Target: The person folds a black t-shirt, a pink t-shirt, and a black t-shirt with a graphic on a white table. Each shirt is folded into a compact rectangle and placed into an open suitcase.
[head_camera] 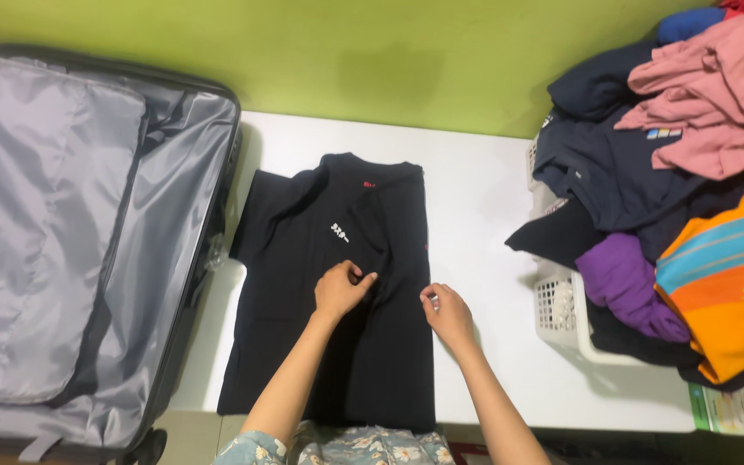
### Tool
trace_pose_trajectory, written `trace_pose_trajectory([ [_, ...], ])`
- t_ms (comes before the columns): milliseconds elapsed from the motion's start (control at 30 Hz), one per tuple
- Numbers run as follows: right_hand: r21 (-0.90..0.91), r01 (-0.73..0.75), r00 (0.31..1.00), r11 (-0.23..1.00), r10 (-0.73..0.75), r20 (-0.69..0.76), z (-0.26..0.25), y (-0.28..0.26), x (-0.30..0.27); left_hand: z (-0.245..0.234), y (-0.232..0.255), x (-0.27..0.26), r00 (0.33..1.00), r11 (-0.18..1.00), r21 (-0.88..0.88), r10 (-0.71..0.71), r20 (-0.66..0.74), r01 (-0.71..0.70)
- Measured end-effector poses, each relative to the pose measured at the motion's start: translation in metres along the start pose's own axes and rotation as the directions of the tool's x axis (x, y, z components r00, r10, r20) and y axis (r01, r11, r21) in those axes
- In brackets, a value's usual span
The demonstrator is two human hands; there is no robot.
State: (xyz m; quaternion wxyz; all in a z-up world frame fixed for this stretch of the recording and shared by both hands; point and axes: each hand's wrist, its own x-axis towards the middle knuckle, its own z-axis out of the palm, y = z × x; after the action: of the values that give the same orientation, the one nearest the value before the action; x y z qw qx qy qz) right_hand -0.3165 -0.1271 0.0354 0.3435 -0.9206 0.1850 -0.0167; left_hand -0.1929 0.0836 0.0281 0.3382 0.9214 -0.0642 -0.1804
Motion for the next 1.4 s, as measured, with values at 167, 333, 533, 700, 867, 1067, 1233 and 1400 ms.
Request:
trace_pose_trajectory([
  [167,-0.094,0.148,0.989,0.984,-0.149,-0.005,-0.011,-0.007,0.078,0.006,-0.004,0.056,0.966,0.99,0.119,0.102,-0.236,-0.075],
  [333,-0.187,0.213,0.977,0.959,-0.207,0.049,-0.024,-0.017,0.164,0.011,-0.006,0.113,0.894,0.962,0.226,0.23,-0.385,-0.15],
  [533,-0.317,0.331,0.938,0.889,-0.345,0.013,-0.019,-0.025,0.247,0.002,0.006,0.145,0.967,0.971,0.229,0.119,-0.225,-0.066],
  [700,-0.393,0.269,0.956,0.879,-0.292,0.001,-0.004,-0.016,0.285,-0.002,0.004,0.156,0.954,0.982,0.141,0.16,-0.253,-0.128],
  [867,-0.344,0.211,0.955,0.915,-0.269,-0.128,0.009,-0.004,0.306,-0.013,-0.011,0.17,0.914,0.98,0.178,0.152,-0.377,-0.089],
  [1067,-0.349,0.138,0.971,0.927,-0.196,-0.138,0.018,-0.002,0.313,-0.028,0.005,0.162,0.902,0.971,0.198,0.205,-0.38,-0.137],
  [1233,-0.31,0.186,0.973,0.932,-0.22,-0.076,0.006,-0.004,0.31,-0.045,0.035,0.131,0.782,0.886,0.113,0.451,-0.429,-0.449],
  [1400,-0.191,0.107,0.994,0.976,-0.1,0.046,-0.001,0.013,0.31,-0.017,0.054,0.093,0.69,0.721,0.125,0.69,-0.216,-0.682],
])
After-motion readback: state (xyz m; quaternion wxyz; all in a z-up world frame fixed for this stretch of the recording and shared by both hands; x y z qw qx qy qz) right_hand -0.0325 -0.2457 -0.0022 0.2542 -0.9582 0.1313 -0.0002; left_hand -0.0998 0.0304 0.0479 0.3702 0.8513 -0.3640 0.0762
